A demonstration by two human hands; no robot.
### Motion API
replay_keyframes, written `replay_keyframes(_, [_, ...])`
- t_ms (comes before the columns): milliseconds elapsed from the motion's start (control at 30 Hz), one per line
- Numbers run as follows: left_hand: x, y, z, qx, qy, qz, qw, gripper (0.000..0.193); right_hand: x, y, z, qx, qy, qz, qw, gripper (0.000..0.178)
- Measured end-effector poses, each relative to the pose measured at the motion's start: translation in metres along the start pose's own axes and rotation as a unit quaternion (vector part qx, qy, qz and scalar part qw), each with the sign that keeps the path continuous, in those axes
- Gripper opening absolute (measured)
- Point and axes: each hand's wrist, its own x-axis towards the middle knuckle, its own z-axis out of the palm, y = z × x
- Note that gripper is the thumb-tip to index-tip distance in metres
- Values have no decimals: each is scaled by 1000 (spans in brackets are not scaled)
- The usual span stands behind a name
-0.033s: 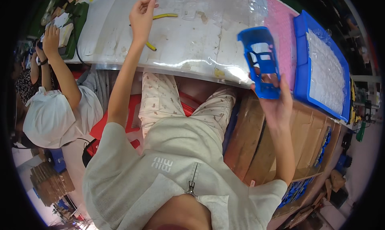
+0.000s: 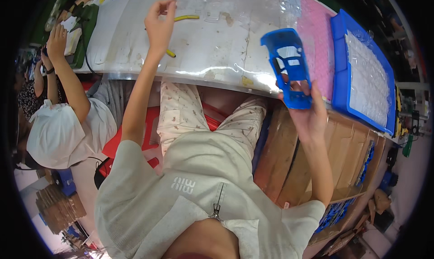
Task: The person assembles toy car bodies by inserting plastic windshield pieces into car shells by hand and placing the assembled shells into a box.
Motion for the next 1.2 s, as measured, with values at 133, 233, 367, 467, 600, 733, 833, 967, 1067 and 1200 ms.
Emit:
replay_keyframes(133, [-46,47,-1,124,-179,245,945,11,7,19,-2,-10,24,37,999,44])
replay_keyframes(233, [-81,53,7,148,-280,247,916,11,13,30,-19,8,47,45,998,38])
replay_keyframes(367, [-98,58,8,130,-287,241,918,11,18,36,-37,-5,71,41,997,22])
replay_keyframes(467, [-106,59,9,151,-257,254,920,11,21,36,-33,3,106,50,993,21])
replay_keyframes(600, [-112,64,6,121,-251,216,936,11,20,37,-34,9,85,49,995,22])
replay_keyframes(733, [-115,83,-2,62,-239,157,956,13,17,38,-35,11,60,55,997,22])
replay_keyframes(833, [-128,100,-8,33,-264,142,953,15,17,36,-31,14,68,55,996,23])
replay_keyframes(967, [-137,106,-14,15,-347,123,930,11,18,35,-28,18,66,55,996,23])
replay_keyframes(1067, [-130,102,-14,13,-306,86,948,12,17,36,-28,19,73,59,995,23])
replay_keyframes(1200, [-111,82,-2,62,-248,114,960,19,16,39,-31,29,76,56,995,23])
